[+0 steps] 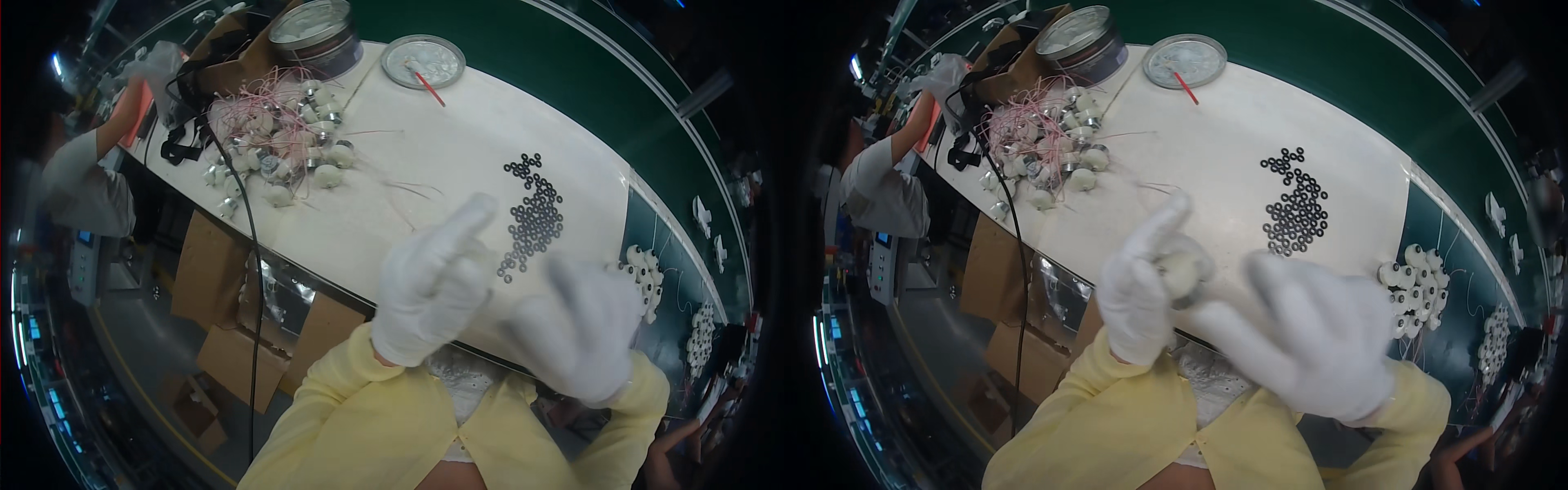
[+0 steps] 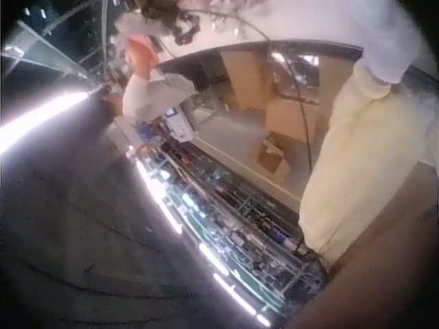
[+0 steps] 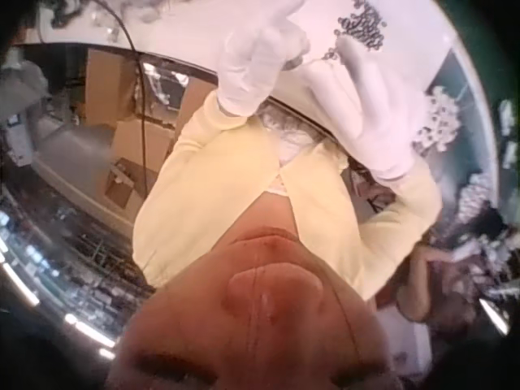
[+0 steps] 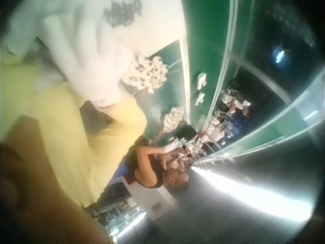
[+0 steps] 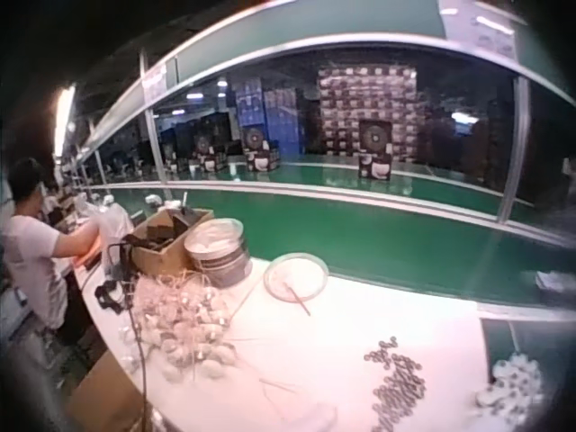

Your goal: The person assembles small white cylindrical electronic components by hand. They pick up a component, insert a small black washer into its center, and place the finished unit on the table. The person repeats this process for multiple units, organizing the completed items into a neat pile.

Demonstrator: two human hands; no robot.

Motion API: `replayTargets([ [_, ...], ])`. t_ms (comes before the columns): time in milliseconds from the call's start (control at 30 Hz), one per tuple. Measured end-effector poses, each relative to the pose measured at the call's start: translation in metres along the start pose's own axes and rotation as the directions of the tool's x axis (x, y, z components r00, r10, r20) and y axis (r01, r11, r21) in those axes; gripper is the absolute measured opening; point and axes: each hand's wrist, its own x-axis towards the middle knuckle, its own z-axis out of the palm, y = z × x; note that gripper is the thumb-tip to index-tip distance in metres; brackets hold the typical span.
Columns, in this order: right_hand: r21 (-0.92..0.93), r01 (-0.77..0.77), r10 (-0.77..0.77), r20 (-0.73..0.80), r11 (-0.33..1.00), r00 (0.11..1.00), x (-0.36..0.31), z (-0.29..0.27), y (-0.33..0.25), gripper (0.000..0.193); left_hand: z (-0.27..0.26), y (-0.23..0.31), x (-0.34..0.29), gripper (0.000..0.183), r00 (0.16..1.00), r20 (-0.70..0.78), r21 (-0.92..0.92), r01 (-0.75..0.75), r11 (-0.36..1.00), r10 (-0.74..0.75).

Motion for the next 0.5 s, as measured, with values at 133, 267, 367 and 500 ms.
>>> replayTargets([
  [133, 0.137, 0.075, -0.060, -0.107, 0.988, 0.992, 0.033, 0.030, -0.007, 0.038, 0.003, 0.007, 0.002, 0.048, 0.998, 0.027, 0.262, -0.062, 0.963, 0.057],
  [267, 0.536, -0.092, -0.018, 0.198, 0.839, 0.980, 0.045, 0.016, 0.007, 0.042, -0.001, 0.018, 0.000, 0.048, 0.997, 0.076, 0.292, -0.026, 0.956, 0.004],
  [367, 0.790, -0.391, 0.244, 0.309, 0.472, 0.919, 0.022, 0.003, 0.013, 0.053, -0.033, 0.021, 0.003, 0.046, 0.931, 0.366, 0.347, -0.122, 0.930, -0.015],
  [500, 0.726, -0.659, 0.507, 0.651, -0.199, 0.564, -0.015, -0.036, 0.023, 0.060, -0.063, 0.011, 0.000, 0.039, 0.967, 0.250, 0.692, -0.145, 0.707, -0.046],
])
